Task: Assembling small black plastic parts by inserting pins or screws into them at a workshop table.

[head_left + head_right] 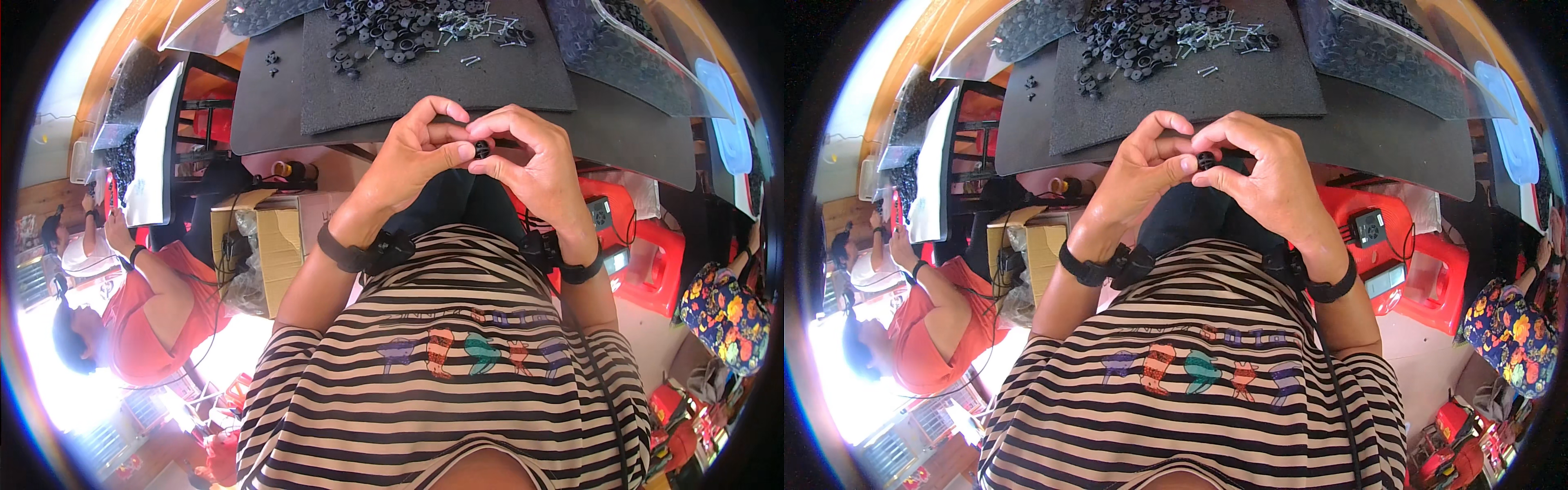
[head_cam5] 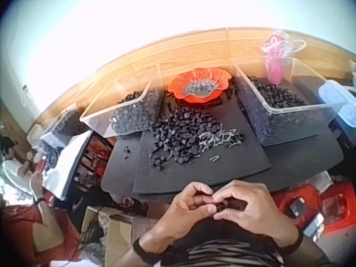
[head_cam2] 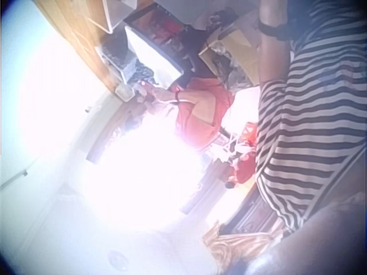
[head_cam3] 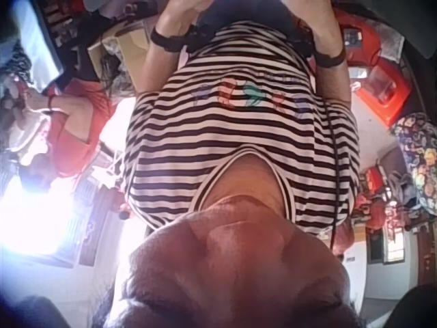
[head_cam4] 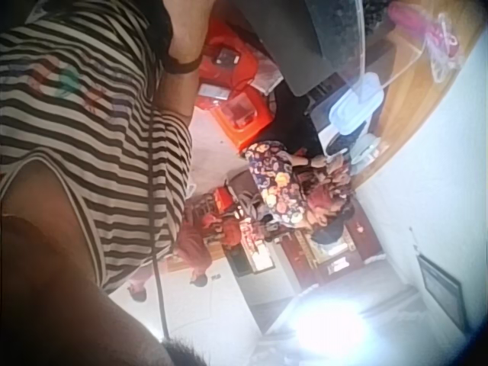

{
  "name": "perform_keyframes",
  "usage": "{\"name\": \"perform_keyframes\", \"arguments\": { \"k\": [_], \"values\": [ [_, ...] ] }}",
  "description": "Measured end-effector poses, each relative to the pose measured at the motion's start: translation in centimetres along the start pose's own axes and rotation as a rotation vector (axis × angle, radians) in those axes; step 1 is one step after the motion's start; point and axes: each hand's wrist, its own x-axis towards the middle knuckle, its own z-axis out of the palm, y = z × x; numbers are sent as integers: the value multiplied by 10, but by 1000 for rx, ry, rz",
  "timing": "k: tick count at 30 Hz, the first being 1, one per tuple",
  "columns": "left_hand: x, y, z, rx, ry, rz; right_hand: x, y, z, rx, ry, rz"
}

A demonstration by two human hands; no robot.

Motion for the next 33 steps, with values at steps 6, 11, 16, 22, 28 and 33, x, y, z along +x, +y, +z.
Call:
{"name": "perform_keyframes", "arguments": {
  "k": [6,11,16,22,28,33],
  "values": [
    [-1,4,2,11,6,-7,0,4,1,36,9,-100],
    [-1,5,3,14,36,-31,-1,10,3,70,7,-127],
    [-1,4,2,20,36,-29,-2,12,6,67,28,-186],
    [-4,6,2,-2,14,-68,-5,9,8,10,25,-207],
    [-6,7,2,18,23,-64,-4,10,8,-30,36,-279],
    [-7,6,2,47,39,-18,1,14,7,-5,27,-293]
  ]
}}
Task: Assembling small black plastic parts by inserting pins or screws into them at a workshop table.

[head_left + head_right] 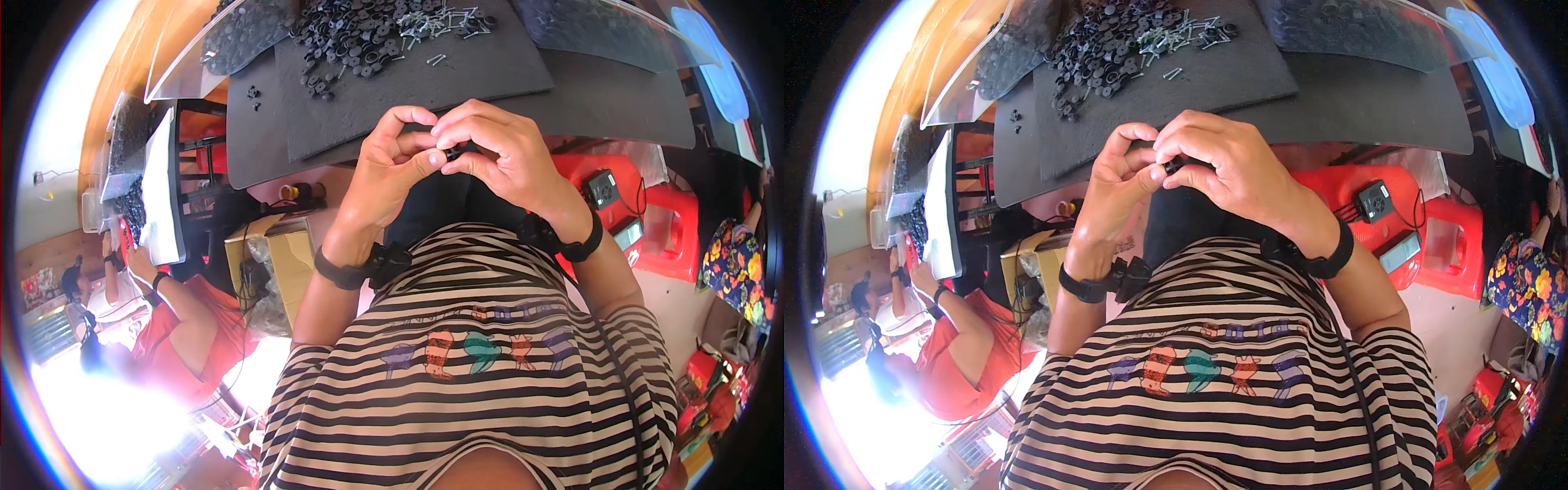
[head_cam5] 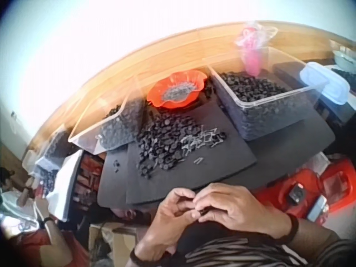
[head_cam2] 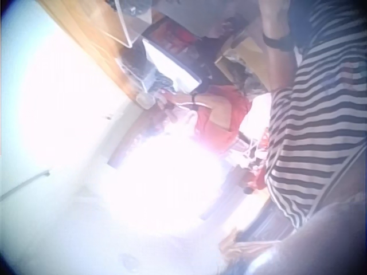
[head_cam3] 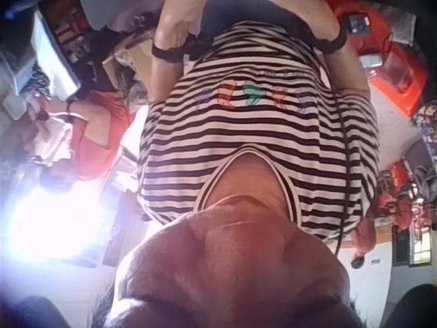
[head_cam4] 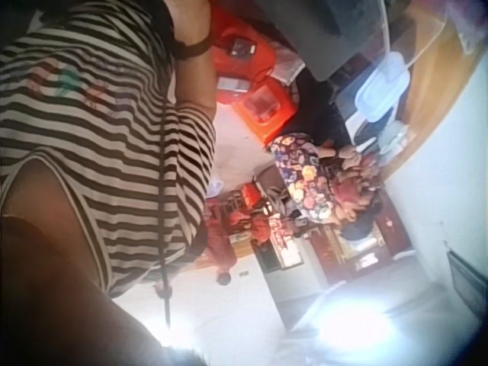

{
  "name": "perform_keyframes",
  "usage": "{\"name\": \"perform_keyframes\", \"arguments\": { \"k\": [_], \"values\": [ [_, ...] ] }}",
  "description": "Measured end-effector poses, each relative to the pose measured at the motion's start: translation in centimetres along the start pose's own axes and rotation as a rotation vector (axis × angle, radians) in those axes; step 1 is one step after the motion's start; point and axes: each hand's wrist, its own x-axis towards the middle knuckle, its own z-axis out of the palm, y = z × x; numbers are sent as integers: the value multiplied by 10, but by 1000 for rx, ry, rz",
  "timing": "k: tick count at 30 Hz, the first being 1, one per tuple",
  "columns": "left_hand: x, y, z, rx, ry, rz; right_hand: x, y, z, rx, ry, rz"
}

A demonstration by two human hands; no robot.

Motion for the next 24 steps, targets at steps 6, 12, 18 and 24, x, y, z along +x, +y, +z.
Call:
{"name": "perform_keyframes", "arguments": {
  "k": [6,12,18,24],
  "values": [
    [-1,7,10,-88,13,-4,3,-1,-3,-2,5,-23],
    [-1,15,30,188,-5,185,7,4,-5,-62,36,-37],
    [3,15,33,397,88,233,9,7,-1,-74,98,-39],
    [3,12,35,455,132,300,11,9,1,-79,148,-67]
  ]
}}
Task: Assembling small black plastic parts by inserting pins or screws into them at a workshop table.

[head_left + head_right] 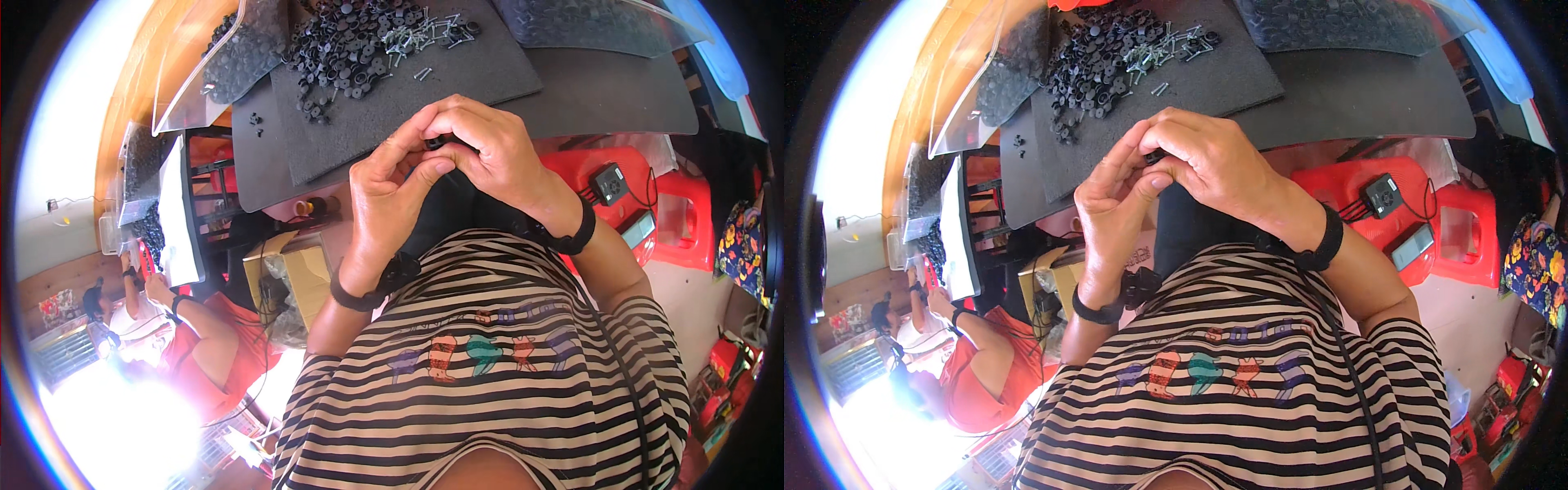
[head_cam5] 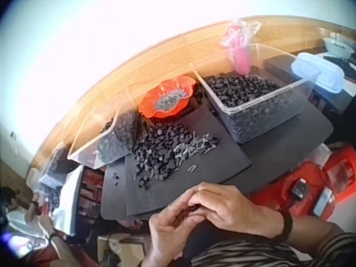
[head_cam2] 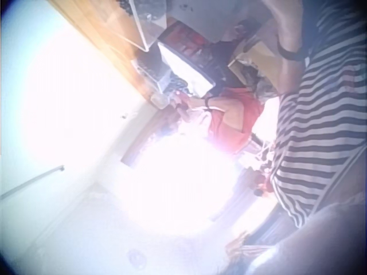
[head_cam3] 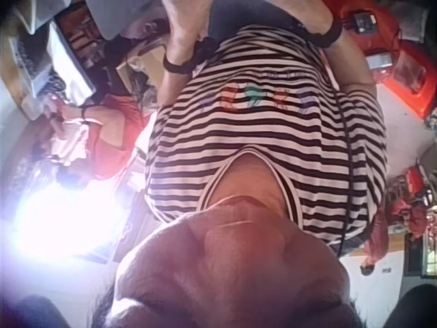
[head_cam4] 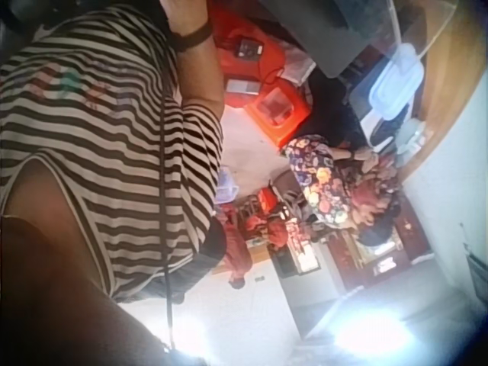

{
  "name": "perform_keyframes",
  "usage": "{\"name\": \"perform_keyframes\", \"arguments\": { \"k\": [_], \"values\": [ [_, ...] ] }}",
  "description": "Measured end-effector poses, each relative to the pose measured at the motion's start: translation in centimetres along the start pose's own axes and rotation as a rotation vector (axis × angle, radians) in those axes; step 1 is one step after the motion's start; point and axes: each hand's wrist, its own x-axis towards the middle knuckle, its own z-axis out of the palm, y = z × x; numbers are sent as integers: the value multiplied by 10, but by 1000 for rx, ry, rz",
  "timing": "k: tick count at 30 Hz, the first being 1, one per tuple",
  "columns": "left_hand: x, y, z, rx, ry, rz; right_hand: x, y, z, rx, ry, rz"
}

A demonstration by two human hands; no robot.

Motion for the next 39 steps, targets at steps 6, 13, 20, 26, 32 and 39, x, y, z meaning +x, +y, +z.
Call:
{"name": "perform_keyframes", "arguments": {
  "k": [6,13,20,26,32,39],
  "values": [
    [2,1,4,-59,63,-29,4,1,0,22,10,-15],
    [7,4,-11,-245,-39,-155,7,5,-5,35,-35,78],
    [9,2,-22,-405,-2,-210,10,4,-6,98,8,40],
    [10,-1,-24,-296,-29,-224,10,2,-3,-43,-53,-63],
    [10,-15,-29,-724,-89,-304,7,-4,2,120,-56,105],
    [10,-14,-28,-819,-123,-325,10,0,3,-53,-21,-51]
  ]
}}
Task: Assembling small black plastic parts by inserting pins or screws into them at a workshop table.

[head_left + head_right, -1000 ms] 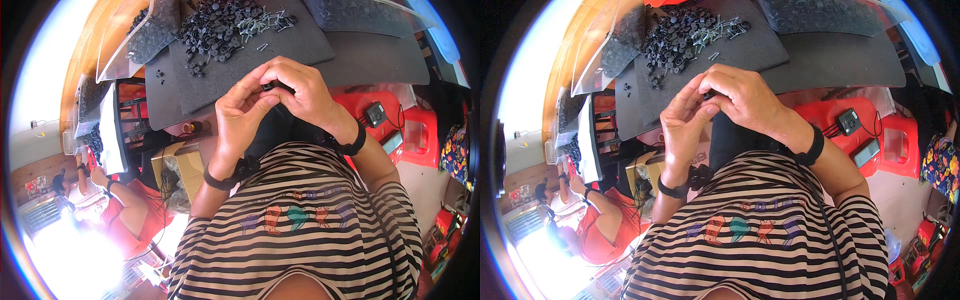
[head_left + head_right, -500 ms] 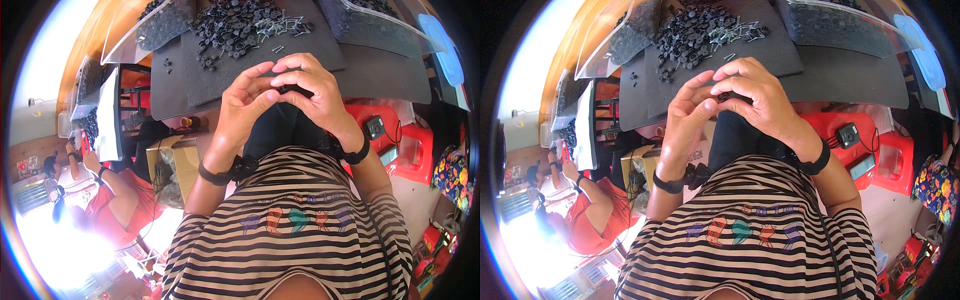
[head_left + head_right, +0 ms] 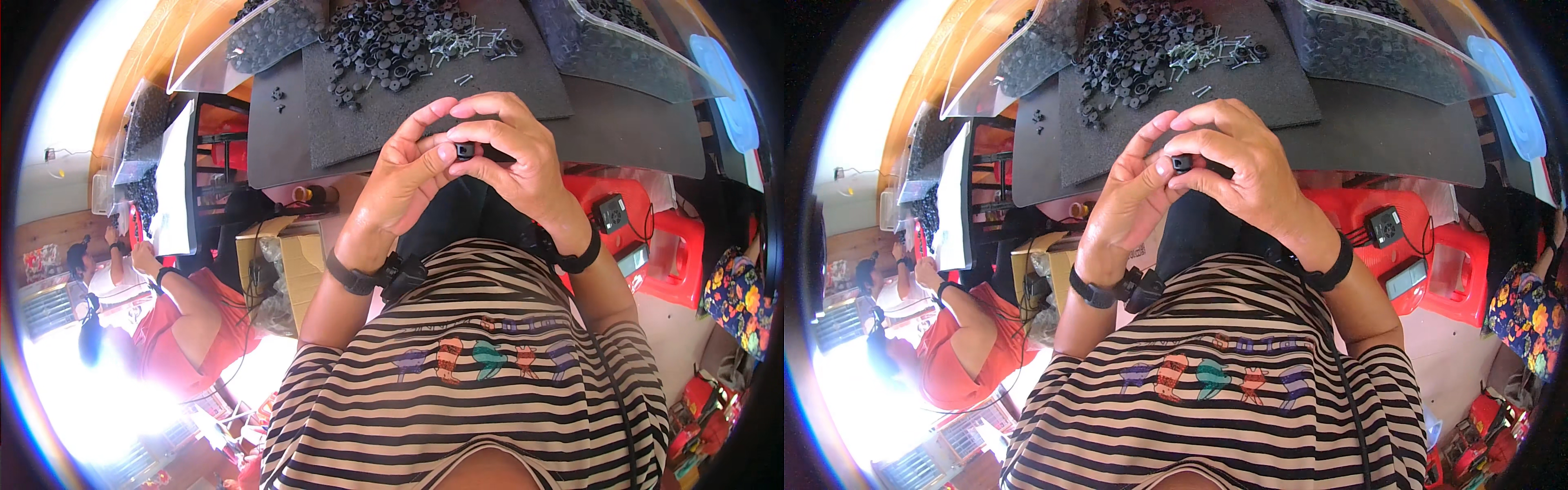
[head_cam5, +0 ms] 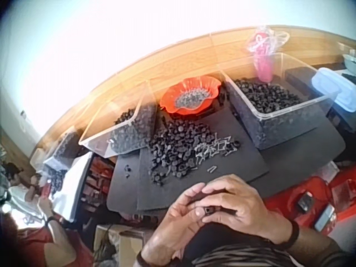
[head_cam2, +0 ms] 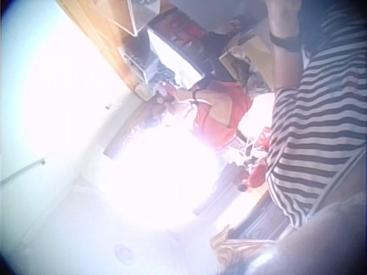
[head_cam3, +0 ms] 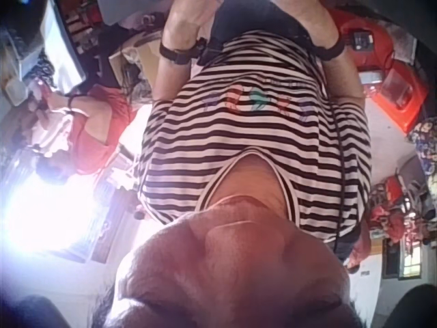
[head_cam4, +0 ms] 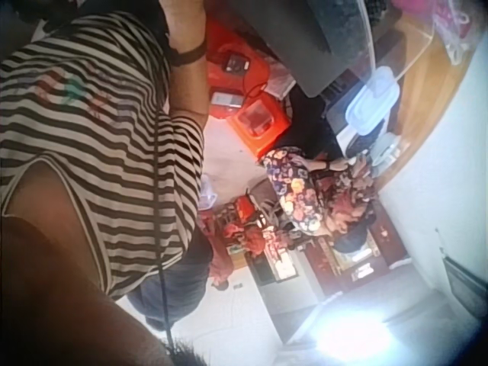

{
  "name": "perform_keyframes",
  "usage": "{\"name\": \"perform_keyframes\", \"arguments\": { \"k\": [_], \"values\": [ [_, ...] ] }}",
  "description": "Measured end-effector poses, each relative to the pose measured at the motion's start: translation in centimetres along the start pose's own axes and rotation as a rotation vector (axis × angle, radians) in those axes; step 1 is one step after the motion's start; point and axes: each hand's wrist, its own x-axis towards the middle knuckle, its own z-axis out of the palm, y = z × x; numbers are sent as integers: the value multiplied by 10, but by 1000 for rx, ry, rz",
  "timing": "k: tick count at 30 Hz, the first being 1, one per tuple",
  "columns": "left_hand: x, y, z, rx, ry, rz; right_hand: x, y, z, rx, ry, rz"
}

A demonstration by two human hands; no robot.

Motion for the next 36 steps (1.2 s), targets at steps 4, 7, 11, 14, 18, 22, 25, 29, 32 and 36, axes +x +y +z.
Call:
{"name": "perform_keyframes", "arguments": {
  "k": [4,7,11,14,18,22,25,29,32,36],
  "values": [
    [2,-3,3,11,16,3,-1,3,0,-38,31,-40],
    [2,1,4,90,10,-11,-1,0,-3,-73,19,-25],
    [-1,4,4,234,45,-33,-1,-2,-5,-52,41,-31],
    [-3,1,-1,261,52,-31,1,-2,-8,-70,-4,-25],
    [-5,5,10,307,51,-74,-5,-5,-8,-54,5,12],
    [-5,13,17,348,-1,-93,0,-9,-10,-77,-29,62],
    [0,15,23,380,41,-53,9,-9,-4,-215,-30,-27],
    [7,24,18,493,16,-10,15,-6,-5,-194,-71,-18],
    [14,68,23,732,66,-11,25,-10,-8,-31,-28,34],
    [48,176,15,1049,135,393,21,10,-19,-119,-19,79]
  ]
}}
